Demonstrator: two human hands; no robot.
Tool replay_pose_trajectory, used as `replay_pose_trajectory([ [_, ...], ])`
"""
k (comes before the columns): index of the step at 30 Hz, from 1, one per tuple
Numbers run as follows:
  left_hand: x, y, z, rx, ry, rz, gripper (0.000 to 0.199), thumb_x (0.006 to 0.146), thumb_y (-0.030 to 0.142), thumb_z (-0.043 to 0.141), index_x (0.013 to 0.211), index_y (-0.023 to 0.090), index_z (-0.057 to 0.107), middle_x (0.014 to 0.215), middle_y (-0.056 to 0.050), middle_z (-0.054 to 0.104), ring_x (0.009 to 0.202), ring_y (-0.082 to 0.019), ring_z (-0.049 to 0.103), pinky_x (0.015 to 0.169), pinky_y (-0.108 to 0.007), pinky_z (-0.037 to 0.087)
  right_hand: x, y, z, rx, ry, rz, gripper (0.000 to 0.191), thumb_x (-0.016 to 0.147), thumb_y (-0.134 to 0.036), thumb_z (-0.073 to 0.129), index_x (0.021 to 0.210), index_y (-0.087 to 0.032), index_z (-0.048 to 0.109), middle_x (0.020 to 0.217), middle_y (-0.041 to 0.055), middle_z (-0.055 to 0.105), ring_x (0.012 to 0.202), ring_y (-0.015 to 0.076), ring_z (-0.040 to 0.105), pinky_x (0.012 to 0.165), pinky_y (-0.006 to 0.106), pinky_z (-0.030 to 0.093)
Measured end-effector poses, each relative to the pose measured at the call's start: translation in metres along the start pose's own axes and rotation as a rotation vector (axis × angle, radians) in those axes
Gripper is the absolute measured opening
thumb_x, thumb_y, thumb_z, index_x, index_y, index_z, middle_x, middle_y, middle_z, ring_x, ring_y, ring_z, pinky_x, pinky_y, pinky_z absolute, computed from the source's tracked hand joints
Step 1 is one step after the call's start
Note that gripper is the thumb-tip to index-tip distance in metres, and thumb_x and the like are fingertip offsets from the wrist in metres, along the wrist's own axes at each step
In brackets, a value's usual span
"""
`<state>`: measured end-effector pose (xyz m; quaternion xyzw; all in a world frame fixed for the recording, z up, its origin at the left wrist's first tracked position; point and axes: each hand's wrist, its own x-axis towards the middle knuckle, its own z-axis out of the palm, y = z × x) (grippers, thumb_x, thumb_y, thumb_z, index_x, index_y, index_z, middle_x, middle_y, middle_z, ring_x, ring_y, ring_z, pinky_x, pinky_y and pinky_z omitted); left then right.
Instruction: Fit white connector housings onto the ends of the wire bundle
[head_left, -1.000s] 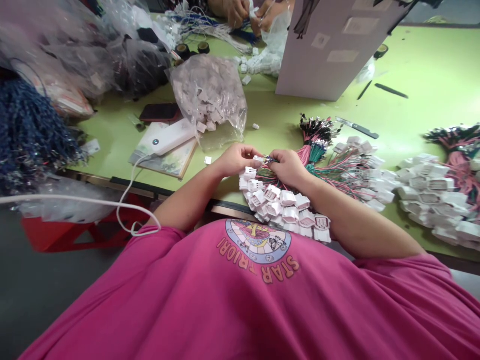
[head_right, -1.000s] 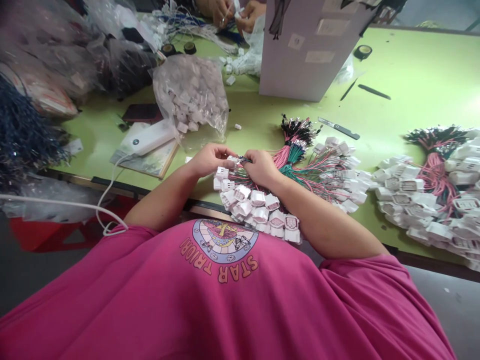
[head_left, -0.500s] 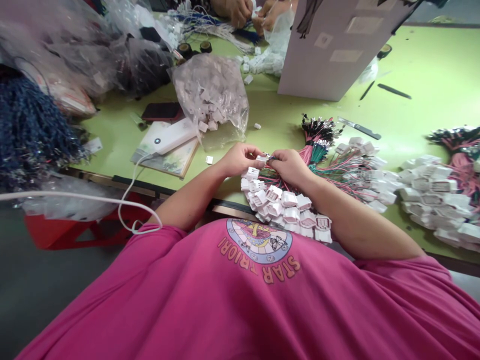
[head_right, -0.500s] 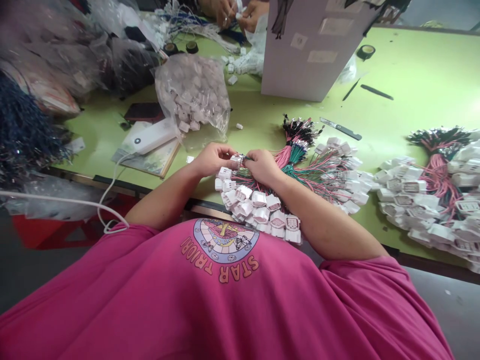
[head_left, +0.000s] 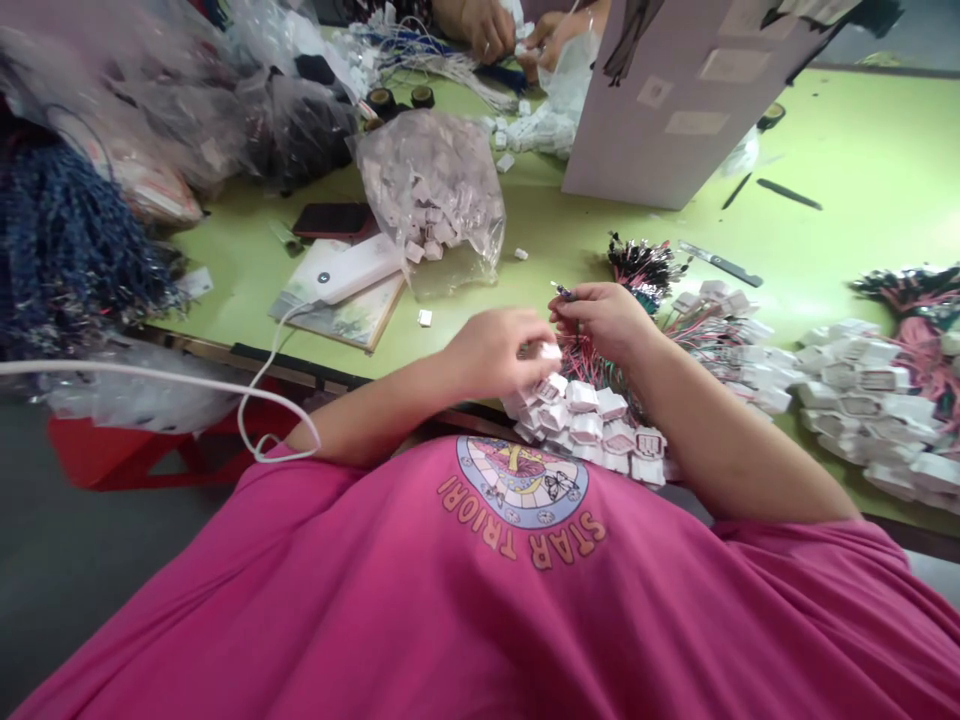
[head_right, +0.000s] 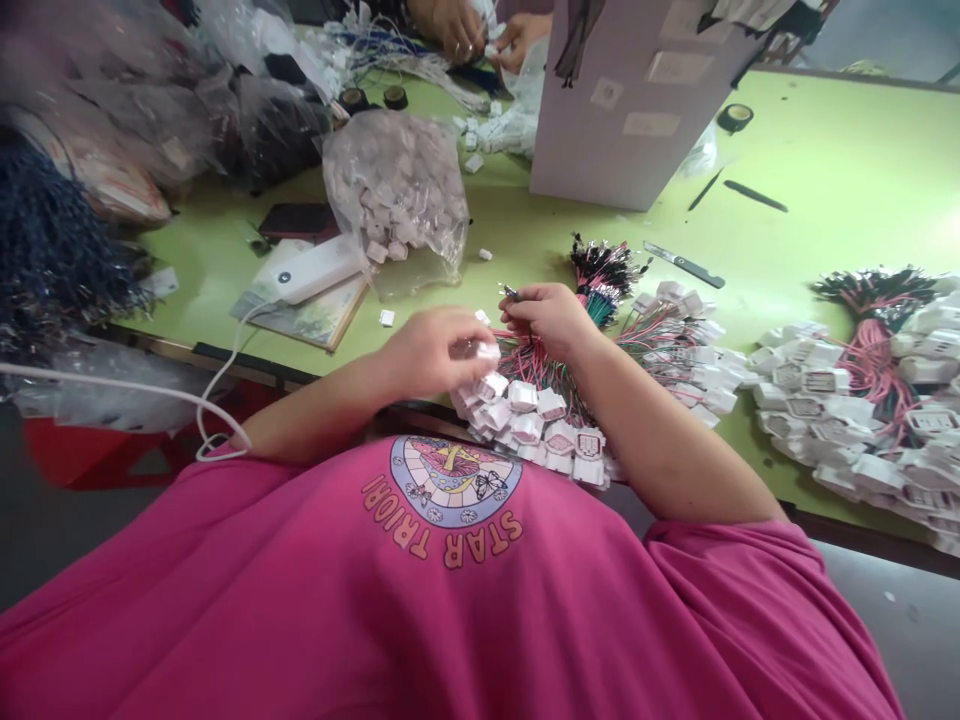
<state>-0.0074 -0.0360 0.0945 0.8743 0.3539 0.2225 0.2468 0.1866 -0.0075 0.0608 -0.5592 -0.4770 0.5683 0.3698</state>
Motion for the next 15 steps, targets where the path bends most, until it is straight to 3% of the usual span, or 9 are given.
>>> replay_pose_trajectory([
  [3, -0.018, 0.015, 0.013, 0.19, -0.008, 0.221, 0.032, 0.088, 0.041, 0.051, 0.099, 0.015, 0.067, 0.092, -0.01, 0.068, 0.092, -0.022, 0.061, 0.088, -0.039, 0.044, 0.005, -0.006, -0.001, -0.187, -0.082, -0.032, 0.015, 0.068, -0.026, 0.068, 0.074, -0.013, 0.069, 0.06, 0.0033, 0.063, 0.05, 0.0105, 0.05, 0.053, 0.028, 0.042],
  [6, -0.033, 0.017, 0.023, 0.212, -0.046, 0.376, 0.038, 0.09, 0.043, 0.049, 0.111, 0.014, 0.063, 0.101, -0.012, 0.069, 0.1, -0.024, 0.062, 0.103, -0.046, 0.038, 0.014, -0.009, 0.008, -0.536, -0.159, -0.15, 0.016, 0.07, -0.022, 0.064, 0.079, -0.012, 0.072, 0.067, 0.0048, 0.068, 0.059, 0.0136, 0.056, 0.06, 0.028, 0.043],
  [10, -0.046, 0.005, 0.015, 0.182, -0.093, 0.472, 0.044, 0.088, 0.042, 0.053, 0.123, 0.017, 0.058, 0.119, -0.013, 0.066, 0.121, -0.026, 0.055, 0.111, -0.05, 0.033, 0.023, -0.004, 0.028, -1.05, -0.233, -0.324, 0.023, 0.071, -0.022, 0.062, 0.089, -0.015, 0.074, 0.088, 0.0095, 0.073, 0.08, 0.0204, 0.063, 0.069, 0.028, 0.041],
  [13, -0.047, -0.025, -0.009, 0.193, 0.046, 0.332, 0.039, 0.087, 0.037, 0.054, 0.121, 0.02, 0.059, 0.124, -0.01, 0.063, 0.124, -0.024, 0.053, 0.11, -0.045, 0.036, 0.022, 0.003, 0.036, -1.224, -0.239, -0.35, 0.024, 0.076, -0.027, 0.058, 0.093, -0.016, 0.071, 0.091, 0.0119, 0.072, 0.079, 0.0219, 0.063, 0.064, 0.028, 0.038],
  [15, -0.041, -0.058, -0.027, 0.247, 0.273, 0.032, 0.035, 0.089, 0.03, 0.051, 0.12, 0.017, 0.06, 0.121, -0.011, 0.063, 0.118, -0.023, 0.055, 0.106, -0.041, 0.041, 0.02, 0.008, 0.036, -1.278, -0.207, -0.353, 0.025, 0.079, -0.027, 0.055, 0.096, -0.016, 0.07, 0.093, 0.0126, 0.072, 0.079, 0.022, 0.063, 0.062, 0.028, 0.037],
])
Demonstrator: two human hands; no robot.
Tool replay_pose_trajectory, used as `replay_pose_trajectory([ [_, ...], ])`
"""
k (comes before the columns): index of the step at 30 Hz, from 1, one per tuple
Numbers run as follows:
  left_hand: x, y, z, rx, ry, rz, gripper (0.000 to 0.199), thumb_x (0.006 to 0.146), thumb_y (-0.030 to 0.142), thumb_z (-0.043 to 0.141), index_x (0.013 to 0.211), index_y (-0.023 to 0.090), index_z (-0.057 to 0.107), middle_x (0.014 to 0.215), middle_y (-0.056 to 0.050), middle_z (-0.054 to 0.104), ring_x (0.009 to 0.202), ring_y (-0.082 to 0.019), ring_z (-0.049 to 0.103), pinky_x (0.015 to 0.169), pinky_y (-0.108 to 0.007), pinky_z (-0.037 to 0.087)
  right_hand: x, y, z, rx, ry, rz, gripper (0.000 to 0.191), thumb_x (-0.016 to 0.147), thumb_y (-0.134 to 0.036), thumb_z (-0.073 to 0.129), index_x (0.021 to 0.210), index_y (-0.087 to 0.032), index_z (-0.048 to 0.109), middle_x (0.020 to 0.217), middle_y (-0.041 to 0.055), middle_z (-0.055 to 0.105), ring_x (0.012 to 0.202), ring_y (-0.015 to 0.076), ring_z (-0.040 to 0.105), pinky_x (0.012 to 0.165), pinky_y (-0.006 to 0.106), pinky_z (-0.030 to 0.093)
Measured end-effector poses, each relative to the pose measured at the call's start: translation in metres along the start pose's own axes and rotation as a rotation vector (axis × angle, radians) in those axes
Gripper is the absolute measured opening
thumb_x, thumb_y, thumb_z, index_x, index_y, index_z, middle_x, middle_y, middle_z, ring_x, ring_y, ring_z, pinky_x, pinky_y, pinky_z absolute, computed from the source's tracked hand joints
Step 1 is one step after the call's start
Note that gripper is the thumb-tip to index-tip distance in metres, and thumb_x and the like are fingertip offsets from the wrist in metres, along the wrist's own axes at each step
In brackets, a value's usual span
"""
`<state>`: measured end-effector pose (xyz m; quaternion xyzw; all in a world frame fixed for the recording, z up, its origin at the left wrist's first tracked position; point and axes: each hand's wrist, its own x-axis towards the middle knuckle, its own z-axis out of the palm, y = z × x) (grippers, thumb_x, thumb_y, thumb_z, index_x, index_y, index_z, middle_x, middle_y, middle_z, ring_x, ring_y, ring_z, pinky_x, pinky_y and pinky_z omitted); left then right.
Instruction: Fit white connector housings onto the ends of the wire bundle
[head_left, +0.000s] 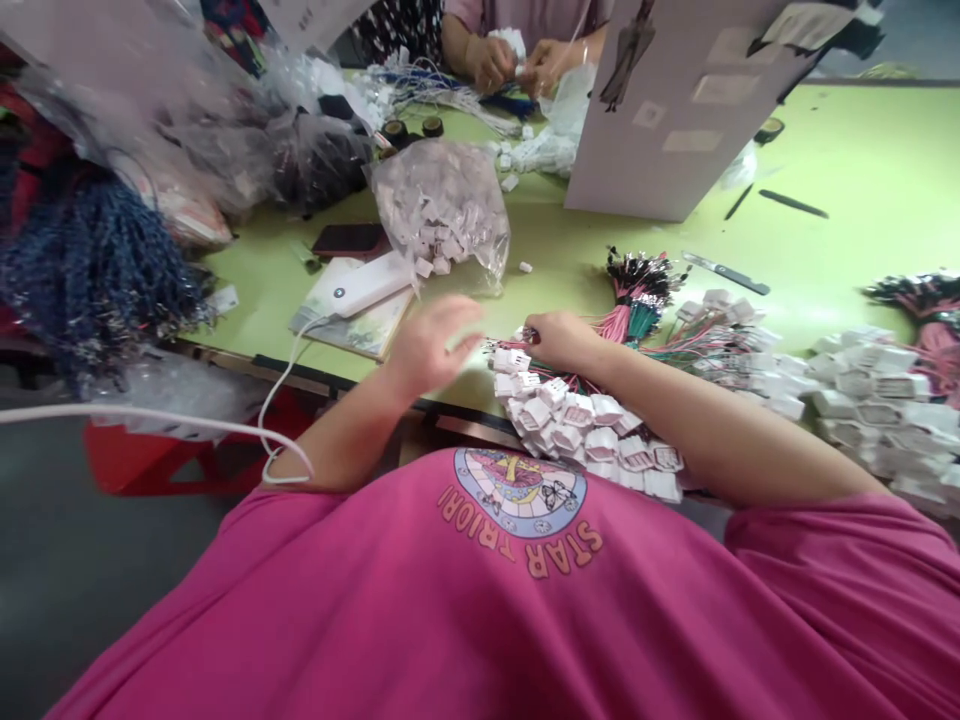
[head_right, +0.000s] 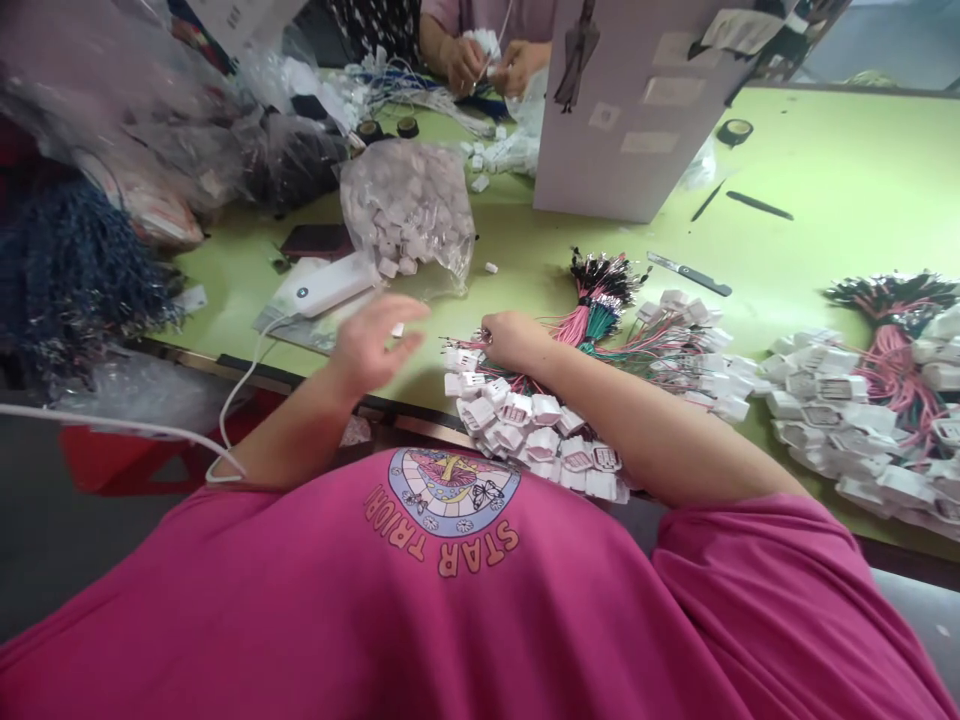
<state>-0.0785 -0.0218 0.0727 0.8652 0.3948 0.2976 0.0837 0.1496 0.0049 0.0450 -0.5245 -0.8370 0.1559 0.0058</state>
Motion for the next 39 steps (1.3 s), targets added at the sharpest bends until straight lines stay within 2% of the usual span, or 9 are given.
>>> replay_pose_trajectory([
  [3, 0.022, -0.058, 0.004, 0.12, 0.003, -0.343, 0.035, 0.084, 0.021, 0.051, 0.117, 0.015, 0.062, 0.119, -0.012, 0.061, 0.114, -0.026, 0.055, 0.103, -0.04, 0.041, -0.002, 0.002, 0.002, -0.041, -0.011, 0.009, 0.027, 0.08, -0.028, 0.053, 0.099, -0.016, 0.068, 0.095, 0.0139, 0.072, 0.08, 0.0227, 0.063, 0.06, 0.029, 0.035],
  [6, 0.045, -0.093, 0.023, 0.166, -0.113, -0.489, 0.043, 0.08, 0.016, 0.054, 0.123, 0.013, 0.058, 0.126, -0.017, 0.055, 0.119, -0.031, 0.052, 0.106, -0.043, 0.037, -0.002, 0.004, 0.001, -0.035, -0.022, 0.018, 0.027, 0.079, -0.027, 0.054, 0.098, -0.016, 0.069, 0.095, 0.0146, 0.072, 0.08, 0.0236, 0.063, 0.061, 0.029, 0.035],
  [12, 0.074, -0.115, 0.06, 0.203, -0.122, -0.618, 0.048, 0.078, 0.024, 0.057, 0.123, 0.007, 0.054, 0.126, -0.027, 0.053, 0.125, -0.041, 0.043, 0.104, -0.058, 0.028, -0.001, 0.01, -0.001, 0.164, 0.1, 0.08, 0.023, 0.076, -0.025, 0.054, 0.087, -0.019, 0.073, 0.088, 0.008, 0.073, 0.081, 0.0204, 0.063, 0.067, 0.027, 0.039],
  [17, 0.081, -0.128, 0.064, 0.223, -0.174, -0.673, 0.041, 0.078, 0.02, 0.053, 0.117, 0.008, 0.058, 0.115, -0.024, 0.06, 0.114, -0.036, 0.049, 0.1, -0.054, 0.031, -0.005, 0.011, -0.005, 0.29, 0.143, 0.113, 0.022, 0.074, -0.021, 0.055, 0.082, -0.017, 0.075, 0.084, 0.0073, 0.074, 0.079, 0.0198, 0.064, 0.07, 0.027, 0.042],
  [21, 0.075, -0.112, 0.046, 0.173, -0.157, -0.502, 0.031, 0.083, 0.02, 0.048, 0.108, 0.011, 0.063, 0.121, -0.019, 0.056, 0.112, -0.032, 0.052, 0.102, -0.048, 0.034, -0.007, 0.01, -0.009, 0.362, 0.175, 0.116, 0.024, 0.076, -0.018, 0.054, 0.084, -0.016, 0.076, 0.087, 0.007, 0.075, 0.083, 0.0191, 0.066, 0.075, 0.026, 0.044],
  [24, 0.064, -0.086, 0.032, -0.076, -0.069, -0.381, 0.023, 0.085, 0.022, 0.049, 0.102, 0.016, 0.063, 0.113, -0.012, 0.058, 0.104, -0.023, 0.056, 0.097, -0.038, 0.041, -0.009, 0.01, -0.011, 0.351, 0.182, 0.088, 0.024, 0.076, -0.018, 0.054, 0.086, -0.017, 0.076, 0.089, 0.0054, 0.075, 0.085, 0.0187, 0.066, 0.076, 0.026, 0.045],
  [28, 0.054, -0.046, 0.024, -0.723, -0.018, -0.567, 0.014, 0.085, 0.024, 0.052, 0.097, 0.018, 0.057, 0.082, -0.002, 0.059, 0.069, -0.01, 0.058, 0.068, -0.025, 0.049, -0.014, 0.009, -0.014, 0.151, 0.166, 0.048, 0.024, 0.076, -0.019, 0.052, 0.086, -0.019, 0.074, 0.091, 0.0053, 0.074, 0.087, 0.0203, 0.065, 0.074, 0.028, 0.043],
  [31, 0.052, -0.023, 0.026, -1.102, 0.004, -0.658, 0.02, 0.079, 0.022, 0.063, 0.097, 0.019, 0.054, 0.077, 0.002, 0.057, 0.06, -0.006, 0.057, 0.059, -0.019, 0.046, -0.019, 0.007, -0.019, -0.003, 0.124, -0.023, 0.023, 0.077, -0.02, 0.051, 0.085, -0.02, 0.072, 0.092, 0.0066, 0.072, 0.085, 0.0208, 0.063, 0.069, 0.028, 0.04],
  [39, 0.045, -0.009, 0.061, -1.527, 0.011, -0.718, 0.029, 0.074, 0.025, 0.069, 0.099, 0.015, 0.057, 0.076, 0.0, 0.064, 0.049, -0.003, 0.052, 0.045, -0.016, 0.038, -0.029, 0.013, -0.02, 0.109, 0.225, -0.211, 0.025, 0.08, -0.023, 0.049, 0.094, -0.019, 0.069, 0.089, 0.0049, 0.071, 0.078, 0.0171, 0.06, 0.066, 0.027, 0.036],
])
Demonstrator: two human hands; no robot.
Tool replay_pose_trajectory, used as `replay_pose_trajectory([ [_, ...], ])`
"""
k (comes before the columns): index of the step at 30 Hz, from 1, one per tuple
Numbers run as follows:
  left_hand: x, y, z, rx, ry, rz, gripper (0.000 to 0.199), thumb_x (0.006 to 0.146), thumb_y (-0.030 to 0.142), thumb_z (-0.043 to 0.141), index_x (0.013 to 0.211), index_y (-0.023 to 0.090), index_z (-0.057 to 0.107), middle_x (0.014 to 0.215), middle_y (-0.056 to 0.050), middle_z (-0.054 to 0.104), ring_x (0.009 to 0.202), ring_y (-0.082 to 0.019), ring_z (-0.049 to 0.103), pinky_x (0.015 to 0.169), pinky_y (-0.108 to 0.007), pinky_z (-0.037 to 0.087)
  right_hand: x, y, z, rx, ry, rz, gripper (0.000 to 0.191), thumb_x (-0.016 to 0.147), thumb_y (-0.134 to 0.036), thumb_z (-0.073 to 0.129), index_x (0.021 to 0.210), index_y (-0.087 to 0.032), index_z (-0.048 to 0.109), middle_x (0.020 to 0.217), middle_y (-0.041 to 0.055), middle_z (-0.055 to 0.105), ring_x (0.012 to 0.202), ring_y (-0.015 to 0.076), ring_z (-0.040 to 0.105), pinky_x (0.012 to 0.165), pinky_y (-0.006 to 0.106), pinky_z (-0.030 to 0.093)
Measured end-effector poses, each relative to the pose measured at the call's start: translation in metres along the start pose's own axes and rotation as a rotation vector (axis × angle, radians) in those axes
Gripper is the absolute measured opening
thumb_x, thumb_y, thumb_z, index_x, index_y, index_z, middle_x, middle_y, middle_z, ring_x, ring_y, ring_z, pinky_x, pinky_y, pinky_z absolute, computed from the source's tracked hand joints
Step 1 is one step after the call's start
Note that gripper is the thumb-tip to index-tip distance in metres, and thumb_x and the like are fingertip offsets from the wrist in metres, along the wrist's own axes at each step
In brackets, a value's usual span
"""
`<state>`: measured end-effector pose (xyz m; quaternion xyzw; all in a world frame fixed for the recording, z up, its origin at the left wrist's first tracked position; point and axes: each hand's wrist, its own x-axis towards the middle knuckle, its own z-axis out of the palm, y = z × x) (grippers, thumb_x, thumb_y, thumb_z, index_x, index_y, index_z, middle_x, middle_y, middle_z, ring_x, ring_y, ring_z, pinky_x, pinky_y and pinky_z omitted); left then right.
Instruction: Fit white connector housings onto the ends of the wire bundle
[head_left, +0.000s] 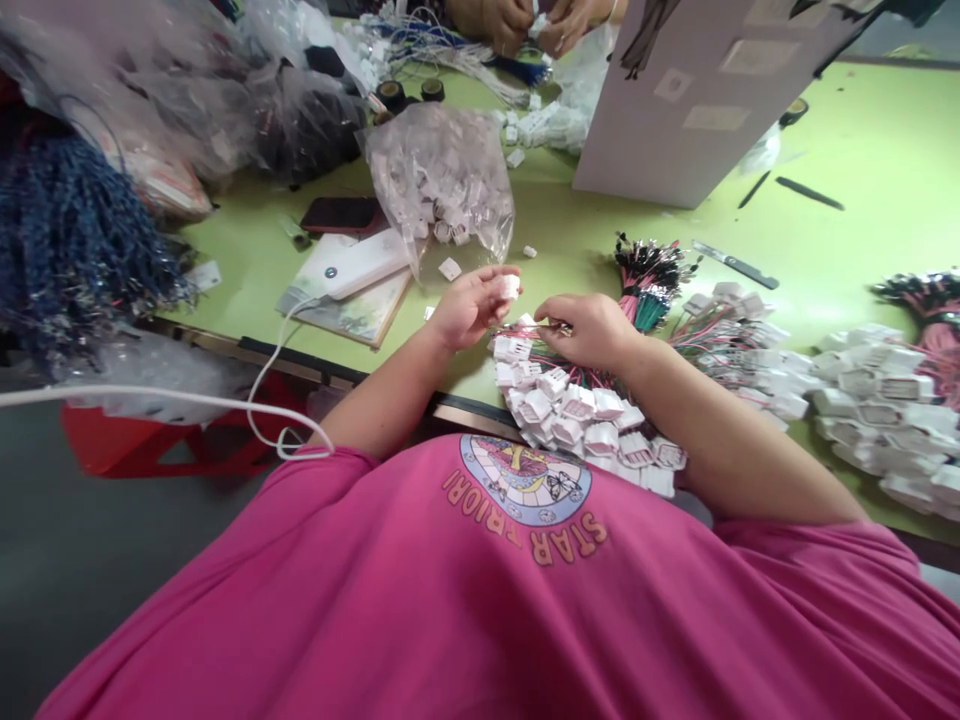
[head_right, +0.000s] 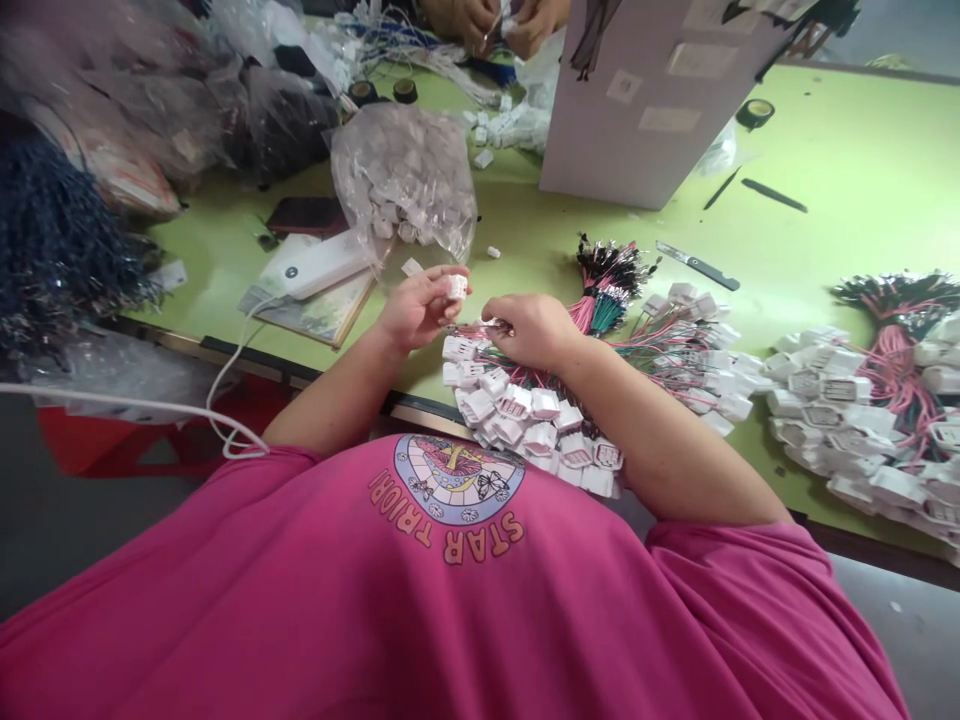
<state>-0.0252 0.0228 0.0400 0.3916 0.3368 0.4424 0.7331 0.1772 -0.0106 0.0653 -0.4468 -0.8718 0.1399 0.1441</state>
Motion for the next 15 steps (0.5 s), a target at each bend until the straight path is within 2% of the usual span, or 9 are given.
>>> replay_pose_trajectory([
  [2, -0.0003, -0.0054, -0.0036, -0.03, -0.035, -0.006, 0.031, 0.069, 0.022, 0.074, 0.095, 0.014, 0.059, 0.082, -0.002, 0.066, 0.057, -0.005, 0.058, 0.05, -0.017, 0.044, -0.0019, 0.0008, 0.0006, 0.048, -0.004, -0.082, 0.025, 0.083, -0.024, 0.047, 0.093, -0.019, 0.069, 0.09, 0.0055, 0.071, 0.078, 0.0164, 0.06, 0.066, 0.026, 0.037],
  [4, -0.0011, -0.0074, -0.0076, -0.045, -0.057, -0.005, 0.035, 0.066, 0.022, 0.078, 0.095, 0.015, 0.06, 0.089, -0.002, 0.068, 0.063, -0.007, 0.061, 0.056, -0.018, 0.048, -0.0031, 0.0011, 0.0019, 0.084, 0.01, -0.1, 0.027, 0.082, -0.022, 0.047, 0.095, -0.017, 0.07, 0.089, 0.0061, 0.071, 0.076, 0.0159, 0.06, 0.066, 0.026, 0.037],
  [7, -0.0022, -0.0076, -0.0111, -0.04, -0.055, -0.023, 0.037, 0.067, 0.031, 0.079, 0.096, 0.018, 0.059, 0.088, -0.001, 0.067, 0.065, -0.008, 0.063, 0.058, -0.019, 0.05, -0.0027, 0.0017, 0.0053, 0.188, 0.129, 0.006, 0.032, 0.083, -0.023, 0.047, 0.105, -0.016, 0.069, 0.087, 0.0058, 0.072, 0.071, 0.0146, 0.059, 0.067, 0.026, 0.039],
  [10, -0.0029, -0.0075, -0.0101, -0.014, -0.035, -0.032, 0.039, 0.067, 0.035, 0.08, 0.093, 0.018, 0.058, 0.081, 0.002, 0.065, 0.061, -0.007, 0.063, 0.056, -0.017, 0.05, 0.0, 0.0026, 0.0085, 0.299, 0.26, 0.127, 0.03, 0.085, -0.028, 0.048, 0.098, -0.015, 0.072, 0.084, 0.0054, 0.071, 0.069, 0.0141, 0.058, 0.067, 0.026, 0.04],
  [12, -0.003, -0.008, -0.0084, -0.002, -0.036, -0.021, 0.042, 0.065, 0.035, 0.082, 0.095, 0.018, 0.058, 0.082, 0.002, 0.066, 0.061, -0.006, 0.062, 0.055, -0.016, 0.049, 0.0023, 0.0027, 0.0091, 0.337, 0.279, 0.185, 0.029, 0.084, -0.029, 0.049, 0.09, -0.014, 0.073, 0.079, 0.0051, 0.071, 0.069, 0.0145, 0.058, 0.067, 0.026, 0.04],
  [15, -0.0025, -0.0095, -0.0073, -0.001, -0.044, -0.004, 0.046, 0.064, 0.036, 0.082, 0.1, 0.017, 0.061, 0.086, 0.0, 0.066, 0.063, -0.006, 0.063, 0.057, -0.017, 0.05, 0.005, 0.0016, 0.0081, 0.364, 0.235, 0.245, 0.027, 0.081, -0.027, 0.051, 0.085, -0.013, 0.074, 0.074, 0.0043, 0.069, 0.068, 0.0145, 0.057, 0.065, 0.026, 0.039],
])
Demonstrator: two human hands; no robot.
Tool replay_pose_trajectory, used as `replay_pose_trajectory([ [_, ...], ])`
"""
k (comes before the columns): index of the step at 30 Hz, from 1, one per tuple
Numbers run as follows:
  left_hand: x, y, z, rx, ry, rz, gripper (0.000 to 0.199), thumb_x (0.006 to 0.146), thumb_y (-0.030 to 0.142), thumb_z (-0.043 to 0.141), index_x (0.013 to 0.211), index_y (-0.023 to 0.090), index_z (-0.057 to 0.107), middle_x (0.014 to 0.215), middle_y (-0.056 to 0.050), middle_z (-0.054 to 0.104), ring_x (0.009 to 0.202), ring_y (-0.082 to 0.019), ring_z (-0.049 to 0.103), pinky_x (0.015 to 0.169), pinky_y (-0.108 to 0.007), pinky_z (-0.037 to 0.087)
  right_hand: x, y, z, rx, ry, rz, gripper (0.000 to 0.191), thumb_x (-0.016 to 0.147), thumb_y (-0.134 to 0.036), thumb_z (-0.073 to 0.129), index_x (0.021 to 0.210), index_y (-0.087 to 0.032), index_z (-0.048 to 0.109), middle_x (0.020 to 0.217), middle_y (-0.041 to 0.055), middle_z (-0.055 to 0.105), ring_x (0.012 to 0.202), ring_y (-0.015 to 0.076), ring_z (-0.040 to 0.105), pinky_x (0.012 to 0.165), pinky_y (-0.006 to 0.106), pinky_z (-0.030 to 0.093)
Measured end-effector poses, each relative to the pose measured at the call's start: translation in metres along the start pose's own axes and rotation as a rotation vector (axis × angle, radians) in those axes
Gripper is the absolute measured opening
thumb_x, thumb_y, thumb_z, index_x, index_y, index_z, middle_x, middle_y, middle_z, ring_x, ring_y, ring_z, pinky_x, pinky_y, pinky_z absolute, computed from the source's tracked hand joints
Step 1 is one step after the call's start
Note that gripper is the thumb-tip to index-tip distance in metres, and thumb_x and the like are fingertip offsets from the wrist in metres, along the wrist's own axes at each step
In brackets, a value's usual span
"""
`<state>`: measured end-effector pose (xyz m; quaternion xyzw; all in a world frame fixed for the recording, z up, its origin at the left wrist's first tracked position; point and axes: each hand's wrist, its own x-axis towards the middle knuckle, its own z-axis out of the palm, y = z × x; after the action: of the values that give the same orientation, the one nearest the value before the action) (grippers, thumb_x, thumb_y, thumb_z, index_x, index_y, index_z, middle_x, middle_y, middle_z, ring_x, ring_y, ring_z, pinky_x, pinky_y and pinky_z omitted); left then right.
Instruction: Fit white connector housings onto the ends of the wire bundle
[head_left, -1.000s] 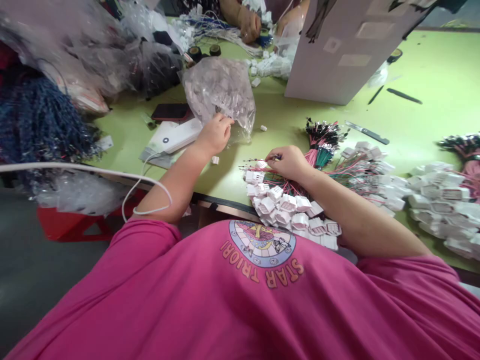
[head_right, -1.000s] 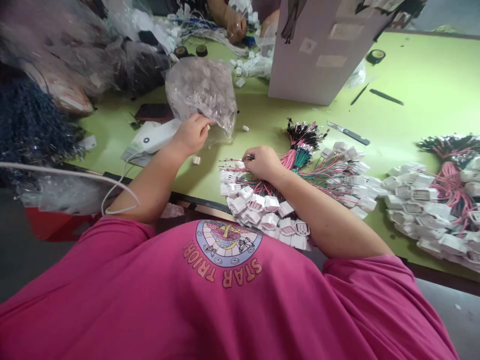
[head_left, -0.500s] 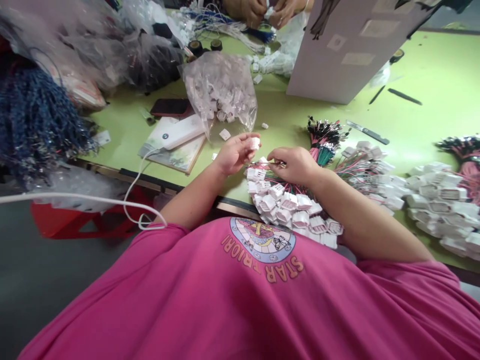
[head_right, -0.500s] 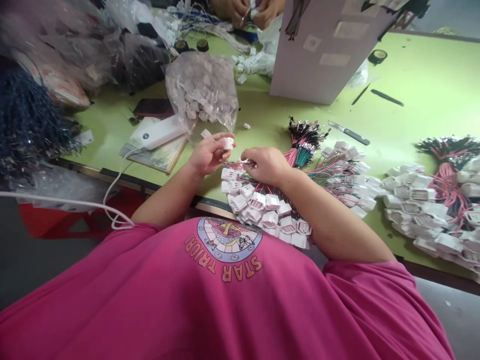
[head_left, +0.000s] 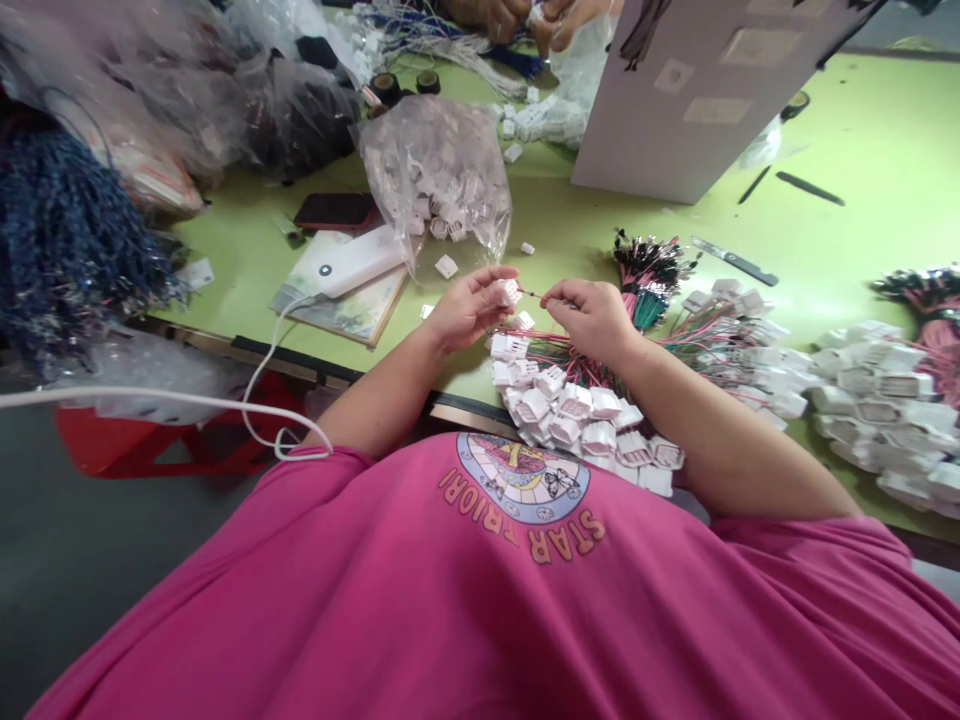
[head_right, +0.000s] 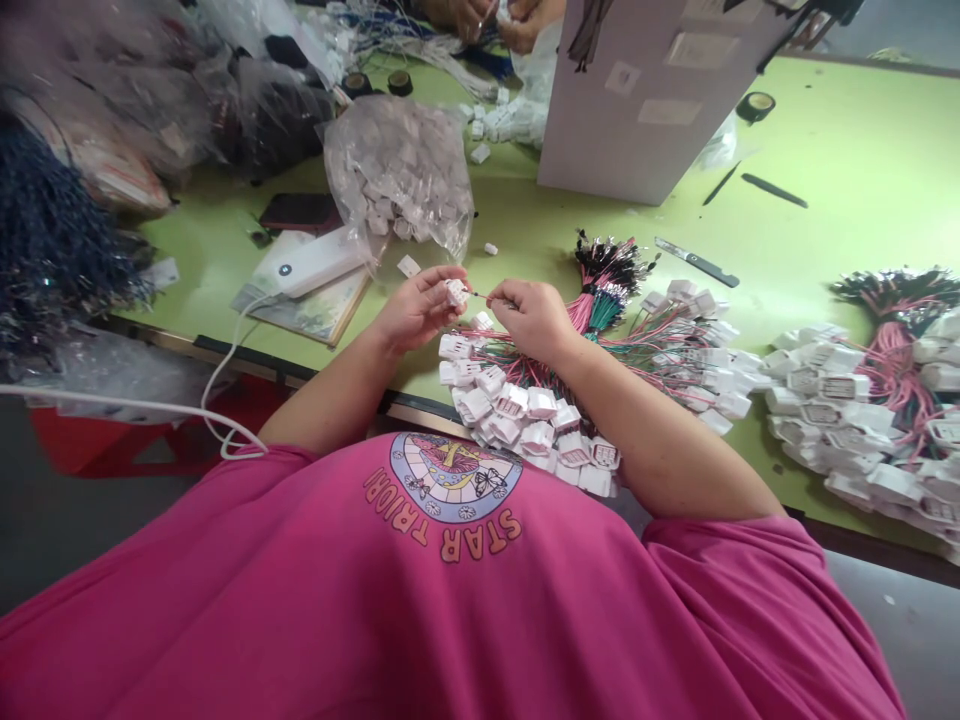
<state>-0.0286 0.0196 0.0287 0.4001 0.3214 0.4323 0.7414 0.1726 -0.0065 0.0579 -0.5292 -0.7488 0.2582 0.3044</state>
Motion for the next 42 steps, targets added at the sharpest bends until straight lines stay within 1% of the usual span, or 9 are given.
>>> replay_pose_trajectory([
  [5, 0.0, -0.002, -0.002, 0.0, 0.013, 0.01, 0.041, 0.065, 0.034, 0.082, 0.098, 0.017, 0.062, 0.086, 0.0, 0.066, 0.067, -0.007, 0.065, 0.059, -0.018, 0.051, 0.003, -0.003, 0.0, -0.018, -0.093, 0.062, 0.027, 0.079, -0.026, 0.051, 0.083, -0.013, 0.074, 0.076, 0.0054, 0.07, 0.07, 0.0155, 0.059, 0.065, 0.027, 0.039],
  [9, 0.0, -0.003, -0.003, 0.05, 0.01, 0.044, 0.041, 0.063, 0.031, 0.083, 0.096, 0.018, 0.062, 0.09, 0.0, 0.065, 0.071, -0.008, 0.066, 0.061, -0.018, 0.051, 0.005, -0.003, 0.001, -0.032, -0.121, 0.091, 0.027, 0.079, -0.026, 0.051, 0.081, -0.013, 0.074, 0.074, 0.0057, 0.07, 0.07, 0.0156, 0.058, 0.065, 0.027, 0.039],
  [14, 0.003, -0.007, -0.005, 0.137, 0.037, 0.106, 0.043, 0.058, 0.03, 0.085, 0.093, 0.017, 0.063, 0.081, 0.0, 0.064, 0.066, -0.009, 0.065, 0.061, -0.022, 0.051, 0.005, -0.005, 0.0, -0.004, -0.127, 0.113, 0.025, 0.078, -0.026, 0.052, 0.079, -0.012, 0.073, 0.071, 0.0052, 0.069, 0.067, 0.0145, 0.056, 0.064, 0.027, 0.039],
  [19, 0.006, -0.012, -0.009, 0.269, 0.021, 0.202, 0.04, 0.053, 0.028, 0.087, 0.086, 0.015, 0.067, 0.086, -0.001, 0.068, 0.073, -0.01, 0.065, 0.07, -0.023, 0.053, 0.006, -0.006, 0.003, 0.018, -0.156, 0.134, 0.023, 0.077, -0.027, 0.055, 0.075, -0.012, 0.073, 0.064, 0.0028, 0.065, 0.061, 0.0126, 0.052, 0.059, 0.026, 0.035],
  [27, 0.005, -0.018, -0.001, 0.303, 0.054, 0.048, 0.048, 0.053, 0.033, 0.086, 0.093, 0.013, 0.068, 0.071, -0.002, 0.069, 0.063, -0.013, 0.066, 0.063, -0.026, 0.055, 0.003, -0.006, 0.012, -0.048, -0.111, 0.07, 0.024, 0.08, -0.026, 0.051, 0.076, -0.013, 0.071, 0.065, 0.0026, 0.064, 0.062, 0.0117, 0.049, 0.06, 0.026, 0.033],
  [32, 0.006, -0.01, -0.005, 0.258, 0.095, 0.14, 0.042, 0.058, 0.03, 0.084, 0.092, 0.015, 0.067, 0.079, -0.002, 0.069, 0.066, -0.012, 0.067, 0.068, -0.027, 0.057, 0.005, -0.004, -0.004, 0.127, -0.12, 0.16, 0.024, 0.075, -0.031, 0.064, 0.087, -0.012, 0.072, 0.071, 0.0021, 0.064, 0.063, 0.0113, 0.051, 0.062, 0.026, 0.039],
  [34, 0.006, -0.004, -0.009, 0.28, 0.054, 0.148, 0.041, 0.057, 0.029, 0.085, 0.092, 0.015, 0.068, 0.079, -0.002, 0.069, 0.065, -0.012, 0.067, 0.067, -0.026, 0.056, 0.005, 0.003, -0.014, 0.241, -0.138, 0.216, 0.032, 0.07, -0.032, 0.07, 0.095, -0.013, 0.07, 0.077, 0.0031, 0.066, 0.064, 0.0113, 0.052, 0.061, 0.026, 0.041],
  [37, 0.003, 0.001, -0.009, 0.311, -0.064, 0.089, 0.043, 0.054, 0.032, 0.087, 0.087, 0.013, 0.068, 0.08, -0.003, 0.07, 0.067, -0.013, 0.067, 0.066, -0.025, 0.055, 0.002, 0.012, -0.027, 0.376, -0.192, 0.284, 0.026, 0.068, -0.031, 0.072, 0.088, -0.014, 0.071, 0.08, 0.0056, 0.069, 0.062, 0.0115, 0.053, 0.06, 0.028, 0.044],
  [42, -0.001, -0.002, 0.007, 0.256, -0.11, -0.039, 0.048, 0.055, 0.035, 0.086, 0.092, 0.014, 0.066, 0.081, -0.004, 0.071, 0.067, -0.014, 0.068, 0.067, -0.028, 0.057, -0.006, 0.01, -0.023, 0.468, -0.173, 0.318, 0.018, 0.072, -0.031, 0.068, 0.078, -0.015, 0.071, 0.072, 0.005, 0.068, 0.054, 0.0099, 0.05, 0.053, 0.026, 0.04],
])
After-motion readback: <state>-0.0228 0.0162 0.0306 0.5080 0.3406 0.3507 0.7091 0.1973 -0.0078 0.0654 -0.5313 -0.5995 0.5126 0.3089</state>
